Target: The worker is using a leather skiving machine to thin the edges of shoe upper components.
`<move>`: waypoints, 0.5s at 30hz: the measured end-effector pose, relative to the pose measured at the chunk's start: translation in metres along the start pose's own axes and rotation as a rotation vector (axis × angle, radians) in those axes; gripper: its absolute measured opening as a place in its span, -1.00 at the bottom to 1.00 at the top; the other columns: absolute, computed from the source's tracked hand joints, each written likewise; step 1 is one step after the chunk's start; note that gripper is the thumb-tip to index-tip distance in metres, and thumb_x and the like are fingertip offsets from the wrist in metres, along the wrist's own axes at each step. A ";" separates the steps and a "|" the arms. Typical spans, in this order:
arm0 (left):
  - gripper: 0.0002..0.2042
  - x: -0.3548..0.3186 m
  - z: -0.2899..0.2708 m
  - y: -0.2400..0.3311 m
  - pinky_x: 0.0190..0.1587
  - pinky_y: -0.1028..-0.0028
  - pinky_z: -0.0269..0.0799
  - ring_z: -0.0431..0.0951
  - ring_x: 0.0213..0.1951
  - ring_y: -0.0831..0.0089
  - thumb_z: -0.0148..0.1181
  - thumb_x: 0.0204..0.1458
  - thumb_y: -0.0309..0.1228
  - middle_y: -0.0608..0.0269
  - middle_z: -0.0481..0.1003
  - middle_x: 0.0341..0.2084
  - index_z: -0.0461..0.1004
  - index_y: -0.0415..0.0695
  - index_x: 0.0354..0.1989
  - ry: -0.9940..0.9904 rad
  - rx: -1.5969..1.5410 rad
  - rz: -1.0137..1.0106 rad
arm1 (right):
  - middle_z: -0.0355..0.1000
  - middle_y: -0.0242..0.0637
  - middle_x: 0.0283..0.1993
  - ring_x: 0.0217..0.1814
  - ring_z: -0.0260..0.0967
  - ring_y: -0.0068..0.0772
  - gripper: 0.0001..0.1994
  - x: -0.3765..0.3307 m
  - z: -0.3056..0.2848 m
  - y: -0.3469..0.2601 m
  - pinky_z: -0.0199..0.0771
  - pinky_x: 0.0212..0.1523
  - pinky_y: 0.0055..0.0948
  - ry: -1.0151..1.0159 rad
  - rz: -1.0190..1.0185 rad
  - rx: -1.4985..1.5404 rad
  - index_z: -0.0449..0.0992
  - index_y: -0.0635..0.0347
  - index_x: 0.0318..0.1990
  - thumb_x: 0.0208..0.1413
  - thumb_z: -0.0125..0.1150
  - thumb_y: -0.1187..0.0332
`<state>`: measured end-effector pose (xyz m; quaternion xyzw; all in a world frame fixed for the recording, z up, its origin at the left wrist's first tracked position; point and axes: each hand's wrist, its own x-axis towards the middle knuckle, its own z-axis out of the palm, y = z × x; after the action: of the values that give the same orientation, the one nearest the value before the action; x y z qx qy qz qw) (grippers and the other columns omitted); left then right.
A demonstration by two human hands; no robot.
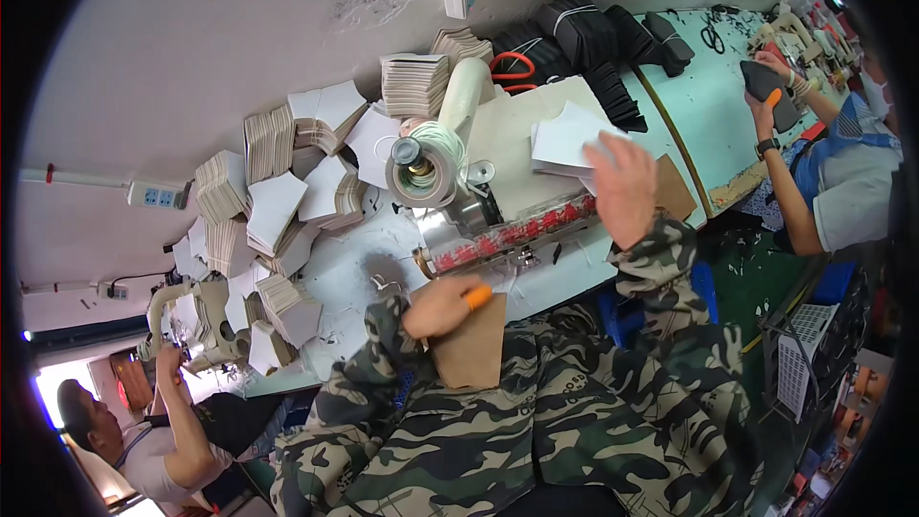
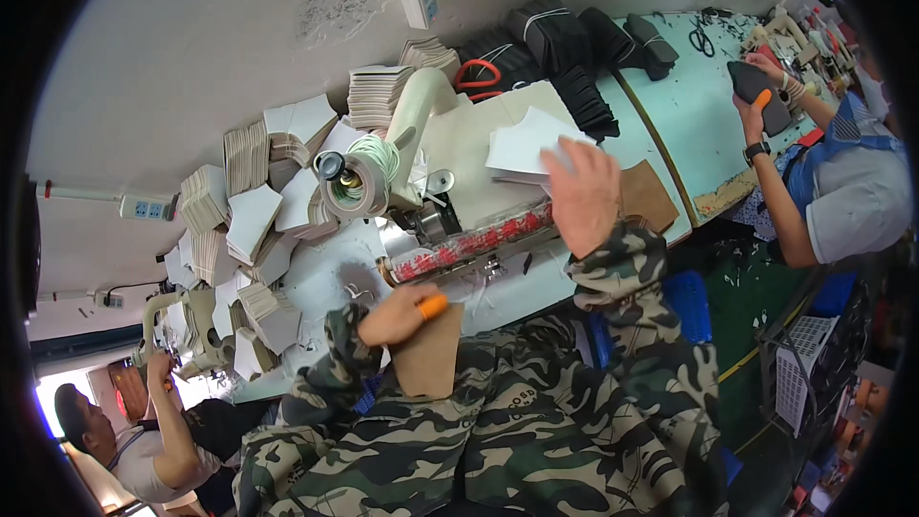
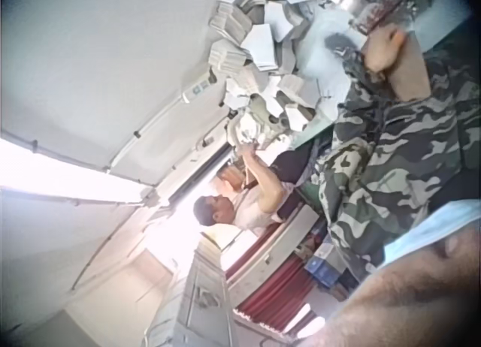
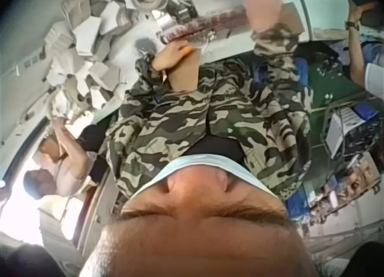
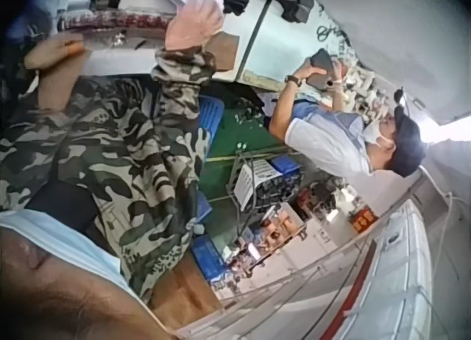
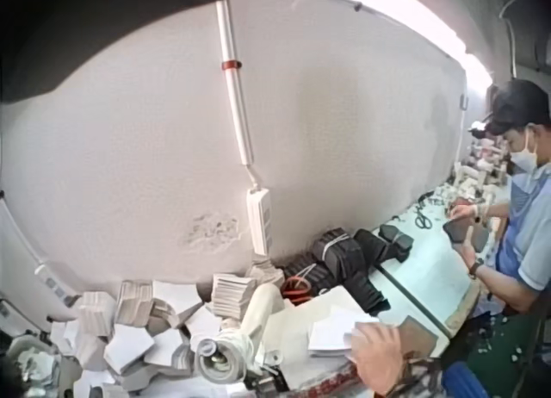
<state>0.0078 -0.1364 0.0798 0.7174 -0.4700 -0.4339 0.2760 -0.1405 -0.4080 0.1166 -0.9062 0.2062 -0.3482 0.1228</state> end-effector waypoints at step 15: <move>-0.82 0.007 -0.036 0.004 -0.33 0.53 0.35 0.36 -0.41 0.64 0.07 0.19 -0.38 0.37 0.47 -0.51 0.49 -0.27 -0.28 0.343 -0.549 -0.108 | 0.46 -0.47 -0.41 -0.40 0.33 -0.73 -0.81 -0.081 0.056 -0.099 0.34 -0.40 -0.66 -0.775 0.958 1.364 0.53 0.37 -0.29 0.20 0.15 0.37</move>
<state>0.0394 -0.1445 0.0973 0.7028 -0.2434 -0.4314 0.5105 -0.1287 -0.2790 0.0652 -0.5084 0.2540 0.0220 0.8225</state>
